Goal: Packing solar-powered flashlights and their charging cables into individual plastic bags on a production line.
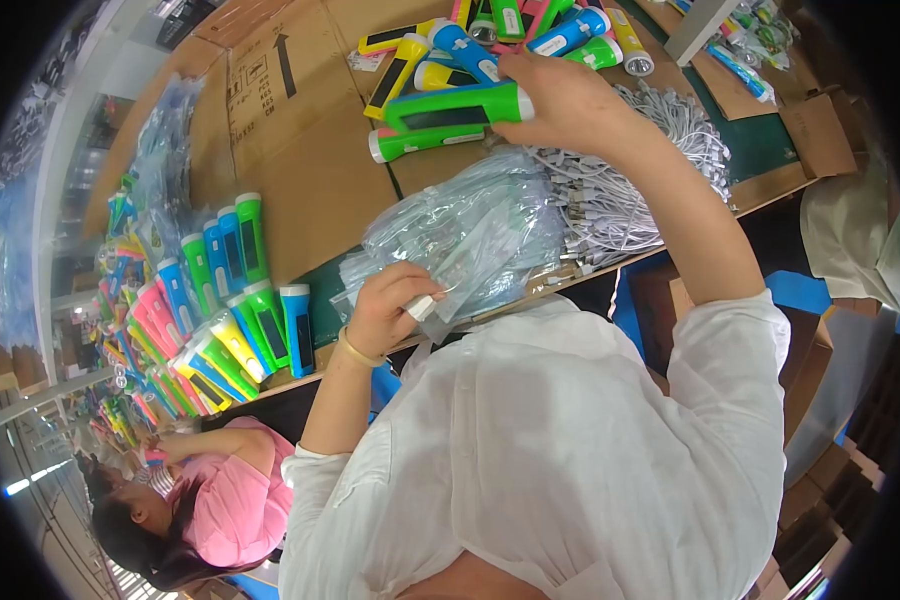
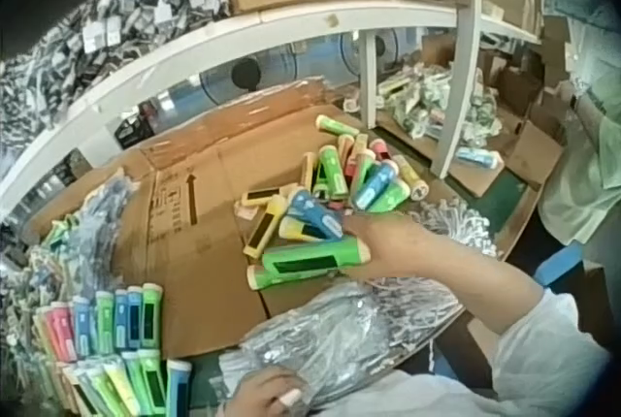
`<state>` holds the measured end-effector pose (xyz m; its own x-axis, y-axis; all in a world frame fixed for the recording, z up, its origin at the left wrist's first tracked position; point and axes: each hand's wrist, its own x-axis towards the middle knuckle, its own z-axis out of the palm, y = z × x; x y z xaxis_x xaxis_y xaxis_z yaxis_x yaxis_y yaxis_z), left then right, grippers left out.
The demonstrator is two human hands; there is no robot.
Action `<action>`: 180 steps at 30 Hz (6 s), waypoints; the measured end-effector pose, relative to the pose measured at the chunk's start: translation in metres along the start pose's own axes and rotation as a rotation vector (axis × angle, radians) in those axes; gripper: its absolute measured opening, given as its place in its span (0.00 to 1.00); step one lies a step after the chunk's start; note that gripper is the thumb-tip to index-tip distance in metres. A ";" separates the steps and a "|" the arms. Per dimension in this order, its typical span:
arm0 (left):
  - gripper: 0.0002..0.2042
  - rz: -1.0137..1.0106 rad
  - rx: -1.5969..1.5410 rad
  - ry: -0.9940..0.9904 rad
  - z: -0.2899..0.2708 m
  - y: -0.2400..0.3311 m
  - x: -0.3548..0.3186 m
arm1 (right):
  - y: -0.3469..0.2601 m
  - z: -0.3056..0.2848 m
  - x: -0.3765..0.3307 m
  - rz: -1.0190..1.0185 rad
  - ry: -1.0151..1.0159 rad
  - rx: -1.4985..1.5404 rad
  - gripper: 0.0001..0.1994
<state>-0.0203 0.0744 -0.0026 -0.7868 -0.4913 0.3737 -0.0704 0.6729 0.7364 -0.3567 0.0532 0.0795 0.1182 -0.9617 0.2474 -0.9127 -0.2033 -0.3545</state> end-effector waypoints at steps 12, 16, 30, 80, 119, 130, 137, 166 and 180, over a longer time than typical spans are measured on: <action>0.10 -0.004 0.085 0.165 0.027 -0.007 0.000 | -0.030 0.016 -0.041 -0.083 -0.442 0.794 0.33; 0.11 0.018 0.062 0.191 0.034 -0.002 0.002 | -0.042 0.066 -0.053 -0.058 -0.590 0.946 0.29; 0.08 0.069 0.005 0.238 0.036 -0.003 0.007 | -0.074 0.074 -0.063 -0.336 -0.759 0.027 0.19; 0.08 -0.495 -0.070 0.411 0.028 0.021 -0.028 | -0.078 0.095 -0.049 -0.146 -0.736 0.861 0.10; 0.06 -0.423 0.428 0.282 0.047 -0.057 0.039 | -0.021 0.073 -0.020 -0.079 -0.048 0.401 0.11; 0.06 -0.393 0.095 0.460 0.017 -0.029 0.009 | -0.030 0.128 -0.032 -0.292 -0.147 0.477 0.05; 0.07 -0.579 -0.032 0.472 0.008 -0.018 -0.009 | -0.057 0.120 -0.032 -0.386 0.090 0.343 0.10; 0.15 0.044 0.015 0.015 0.016 -0.008 -0.003 | -0.007 0.169 0.082 -0.120 -0.097 -0.323 0.20; 0.07 -0.086 -0.036 0.117 0.003 -0.012 -0.022 | -0.036 0.106 0.064 0.092 -0.435 0.508 0.24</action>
<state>-0.0042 0.0789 -0.0217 -0.7017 -0.6087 0.3703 -0.1103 0.6062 0.7876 -0.2751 -0.0205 0.0123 0.2925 -0.9441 -0.1519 -0.6417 -0.0760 -0.7632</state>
